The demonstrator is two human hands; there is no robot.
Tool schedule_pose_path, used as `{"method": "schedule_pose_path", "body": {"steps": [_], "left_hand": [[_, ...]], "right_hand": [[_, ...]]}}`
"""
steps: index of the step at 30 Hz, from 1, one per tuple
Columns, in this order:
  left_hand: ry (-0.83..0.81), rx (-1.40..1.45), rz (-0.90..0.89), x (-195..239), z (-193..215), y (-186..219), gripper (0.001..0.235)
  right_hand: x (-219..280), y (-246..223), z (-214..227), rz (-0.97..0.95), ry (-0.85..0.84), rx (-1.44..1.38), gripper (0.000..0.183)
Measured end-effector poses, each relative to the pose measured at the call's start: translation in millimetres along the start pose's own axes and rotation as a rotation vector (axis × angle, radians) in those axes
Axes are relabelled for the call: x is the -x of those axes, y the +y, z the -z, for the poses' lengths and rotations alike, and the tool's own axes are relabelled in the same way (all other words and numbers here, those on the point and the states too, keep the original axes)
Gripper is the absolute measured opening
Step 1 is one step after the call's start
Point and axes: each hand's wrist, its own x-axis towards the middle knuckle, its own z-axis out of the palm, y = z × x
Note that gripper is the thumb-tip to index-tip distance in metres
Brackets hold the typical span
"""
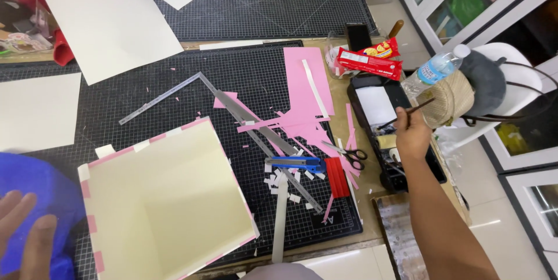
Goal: Decorating a cardboard box by gluing striped paper and trimming the edges with scissors.
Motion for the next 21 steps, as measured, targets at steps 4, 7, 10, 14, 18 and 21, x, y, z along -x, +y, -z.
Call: {"method": "schedule_pose_path", "body": {"steps": [4, 7, 10, 14, 18, 21], "left_hand": [[-0.013, 0.042, 0.007, -8.4, 2.8, 4.1, 0.028], [0.011, 0.055, -0.307, -25.0, 3.7, -26.1, 0.024], [-0.045, 0.027, -0.405, -49.5, 12.3, -9.8, 0.032], [-0.161, -0.131, -0.284, -75.6, 14.2, 8.3, 0.037], [-0.359, 0.01, -0.527, -103.6, -3.5, -5.3, 0.057], [-0.433, -0.013, -0.609, -114.9, -26.1, -20.6, 0.071]], "right_hand": [[6.7, 2.5, -4.9, -0.194, 0.023, -0.104, 0.028], [6.6, 15.9, -14.7, -0.258, -0.065, -0.108, 0.033], [0.8, 36.2, -18.8, -0.033, 0.149, 0.12, 0.042], [5.8, 85.2, -39.3, 0.036, 0.007, 0.432, 0.049], [7.1, 102.4, -46.6, -0.093, 0.045, 0.58, 0.06], [13.8, 99.0, -52.1, -0.142, 0.02, 0.593, 0.064]]}}
